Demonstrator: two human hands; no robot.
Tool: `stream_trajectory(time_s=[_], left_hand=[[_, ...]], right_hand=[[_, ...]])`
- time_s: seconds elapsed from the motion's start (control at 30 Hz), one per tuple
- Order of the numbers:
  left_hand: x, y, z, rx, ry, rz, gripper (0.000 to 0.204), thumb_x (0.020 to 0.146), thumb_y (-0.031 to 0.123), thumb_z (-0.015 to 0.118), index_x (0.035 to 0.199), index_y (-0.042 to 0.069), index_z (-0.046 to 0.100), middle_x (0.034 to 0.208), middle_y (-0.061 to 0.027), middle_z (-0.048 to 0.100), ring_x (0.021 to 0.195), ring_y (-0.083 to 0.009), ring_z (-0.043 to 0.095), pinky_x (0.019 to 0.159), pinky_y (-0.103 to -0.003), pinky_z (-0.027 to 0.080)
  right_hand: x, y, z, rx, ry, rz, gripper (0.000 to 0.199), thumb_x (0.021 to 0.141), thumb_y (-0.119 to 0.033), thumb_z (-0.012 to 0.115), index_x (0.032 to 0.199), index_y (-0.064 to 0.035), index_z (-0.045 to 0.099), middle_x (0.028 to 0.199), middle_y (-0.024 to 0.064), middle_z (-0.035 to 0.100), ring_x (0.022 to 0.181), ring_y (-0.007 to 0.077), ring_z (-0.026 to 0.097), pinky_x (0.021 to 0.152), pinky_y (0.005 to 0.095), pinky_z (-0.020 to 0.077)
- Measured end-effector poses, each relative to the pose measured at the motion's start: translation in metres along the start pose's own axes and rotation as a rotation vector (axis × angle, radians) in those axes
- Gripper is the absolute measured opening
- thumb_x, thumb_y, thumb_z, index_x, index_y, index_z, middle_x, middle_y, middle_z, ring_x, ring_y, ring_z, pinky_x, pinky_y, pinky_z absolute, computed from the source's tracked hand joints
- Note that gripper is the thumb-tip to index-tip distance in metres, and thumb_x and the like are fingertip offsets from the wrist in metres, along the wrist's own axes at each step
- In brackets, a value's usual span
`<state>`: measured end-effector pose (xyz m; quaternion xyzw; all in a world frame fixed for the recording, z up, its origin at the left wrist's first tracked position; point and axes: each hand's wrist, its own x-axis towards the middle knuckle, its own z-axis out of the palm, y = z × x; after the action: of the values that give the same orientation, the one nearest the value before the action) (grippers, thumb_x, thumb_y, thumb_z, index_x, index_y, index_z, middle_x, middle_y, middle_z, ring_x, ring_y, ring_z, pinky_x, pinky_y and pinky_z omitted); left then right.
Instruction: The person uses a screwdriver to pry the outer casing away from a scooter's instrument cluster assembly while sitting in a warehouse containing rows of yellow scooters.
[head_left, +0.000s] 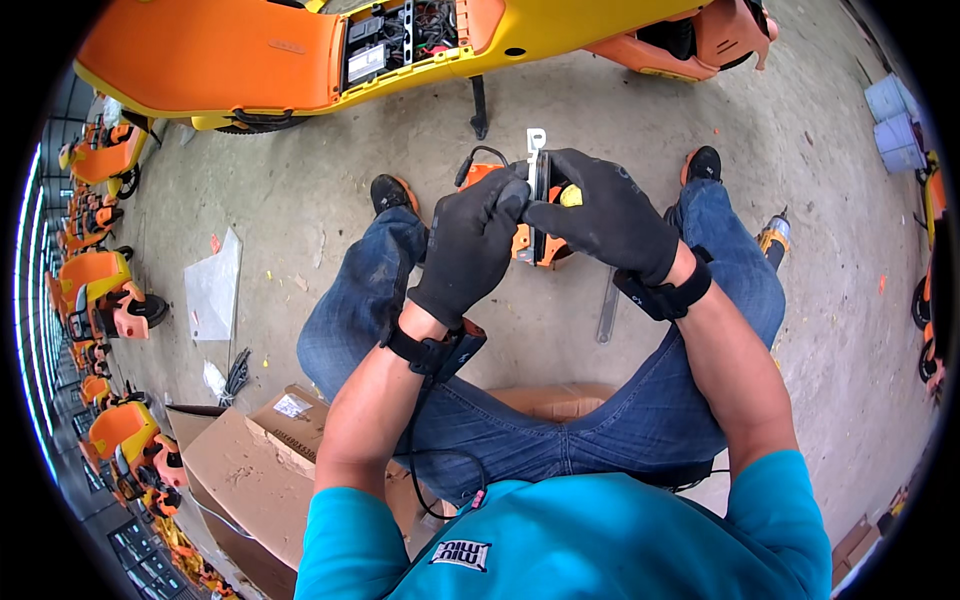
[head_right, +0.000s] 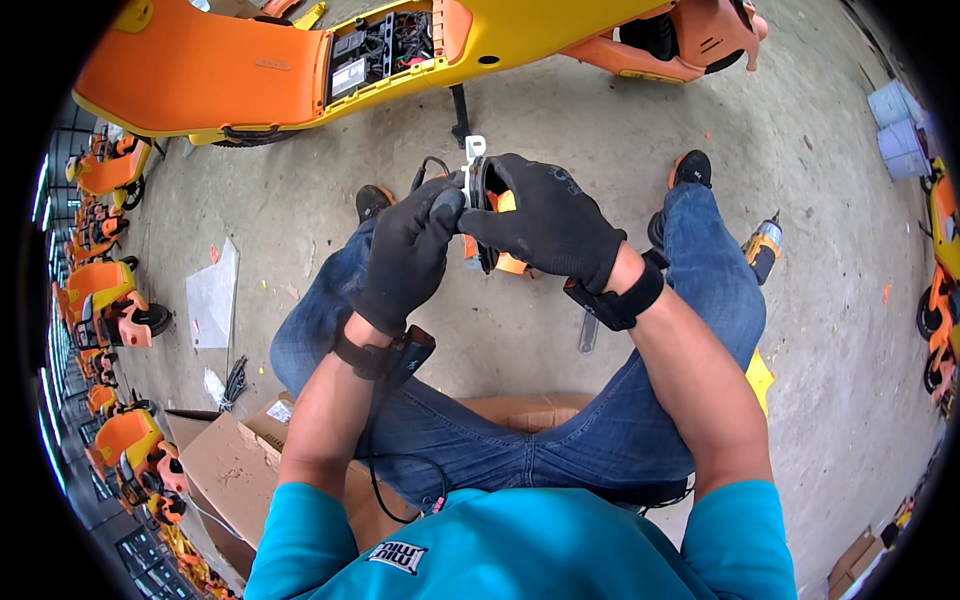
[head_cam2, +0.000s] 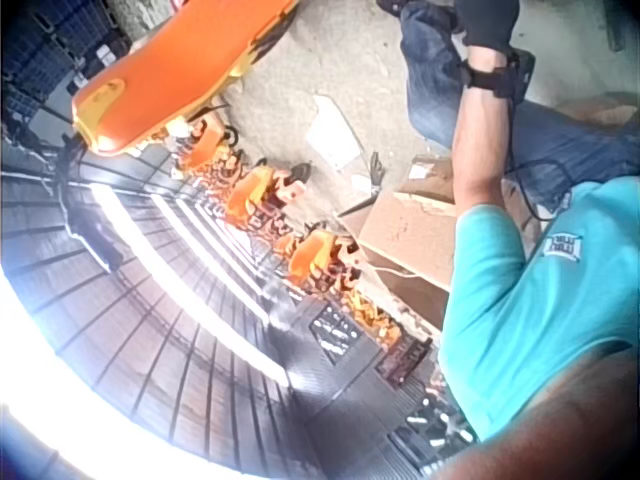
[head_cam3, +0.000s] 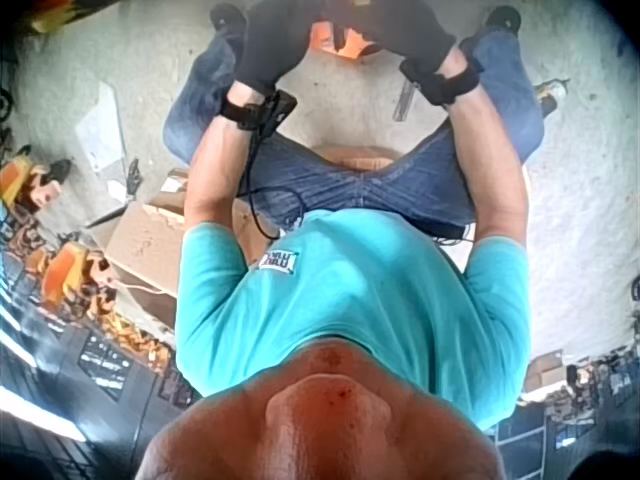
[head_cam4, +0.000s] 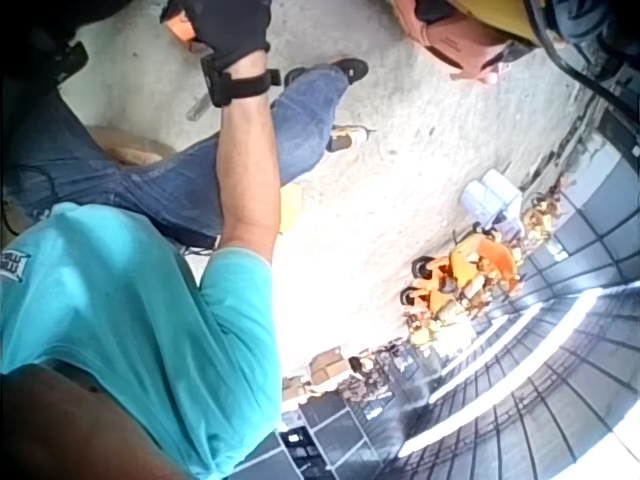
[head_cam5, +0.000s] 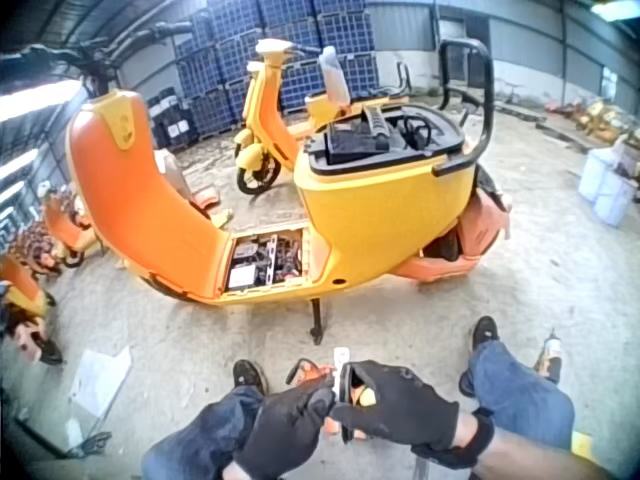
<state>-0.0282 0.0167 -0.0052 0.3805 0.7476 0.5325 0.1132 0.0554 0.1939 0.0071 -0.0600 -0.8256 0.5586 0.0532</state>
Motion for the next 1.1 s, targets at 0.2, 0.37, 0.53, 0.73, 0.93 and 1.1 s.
stream_trajectory(time_s=[0.2, 0.37, 0.53, 0.73, 0.93, 1.1], left_hand=[[0.004, -0.01, -0.002, -0.049, 0.04, -0.06, 0.026, 0.099, 0.014, 0.053, 0.111, -0.006, 0.066, 0.088, -0.0198, 0.07, 0.074, -0.0278, 0.068, 0.071, -0.034, 0.053], [0.009, -0.012, -0.016, -0.373, -0.018, -0.299, 0.036, 0.104, 0.029, 0.052, 0.113, -0.003, 0.065, 0.092, -0.0053, 0.067, 0.085, -0.0116, 0.065, 0.078, -0.029, 0.054], [0.011, -0.014, -0.023, -0.482, -0.044, -0.282, 0.026, 0.106, 0.018, 0.047, 0.108, -0.002, 0.063, 0.094, -0.0047, 0.067, 0.079, -0.0086, 0.062, 0.073, -0.026, 0.053], [0.013, -0.003, -0.032, -0.513, -0.037, -0.213, 0.04, 0.11, 0.027, 0.034, 0.118, -0.004, 0.059, 0.103, -0.0095, 0.069, 0.089, -0.012, 0.068, 0.075, -0.026, 0.058], [0.013, 0.0, -0.041, -0.781, -0.046, -0.264, 0.035, 0.107, 0.017, 0.039, 0.134, -0.001, 0.051, 0.123, -0.0136, 0.065, 0.105, -0.0199, 0.067, 0.091, -0.032, 0.058], [0.011, -0.002, -0.046, -0.693, -0.05, -0.242, 0.041, 0.109, 0.027, 0.036, 0.136, -0.002, 0.049, 0.125, -0.0136, 0.064, 0.106, -0.021, 0.067, 0.09, -0.034, 0.058]], right_hand=[[0.001, 0.002, -0.005, 0.047, -0.041, 0.064, 0.044, 0.08, -0.035, 0.073, 0.101, 0.0026, 0.065, 0.087, 0.0172, 0.068, 0.075, 0.0258, 0.065, 0.071, 0.0368, 0.0509], [-0.001, -0.012, -0.012, 0.249, -0.117, 0.081, 0.043, 0.088, -0.038, 0.068, 0.099, 0.0038, 0.065, 0.083, 0.0092, 0.065, 0.071, 0.0151, 0.059, 0.066, 0.0307, 0.0496], [0.002, -0.015, -0.032, 0.432, -0.219, 0.164, 0.035, 0.093, -0.032, 0.064, 0.108, 0.0, 0.067, 0.088, 0.0042, 0.062, 0.078, 0.0086, 0.06, 0.066, 0.0239, 0.0501], [0.008, 0.046, -0.039, 0.253, -0.174, -0.408, 0.057, 0.078, 0.002, 0.068, 0.132, -0.01, 0.056, 0.12, 0.0157, 0.063, 0.102, 0.0314, 0.065, 0.085, 0.0379, 0.0543], [0.0, 0.038, -0.045, 0.731, -0.173, -0.009, 0.054, 0.088, -0.009, 0.06, 0.14, -0.0033, 0.047, 0.136, 0.0203, 0.055, 0.123, 0.0329, 0.057, 0.102, 0.0403, 0.0468], [0.0, -0.001, -0.04, 1.066, -0.151, 0.071, 0.04, 0.098, -0.016, 0.057, 0.135, 0.0, 0.052, 0.123, 0.0141, 0.064, 0.105, 0.0176, 0.066, 0.082, 0.0303, 0.0563]])
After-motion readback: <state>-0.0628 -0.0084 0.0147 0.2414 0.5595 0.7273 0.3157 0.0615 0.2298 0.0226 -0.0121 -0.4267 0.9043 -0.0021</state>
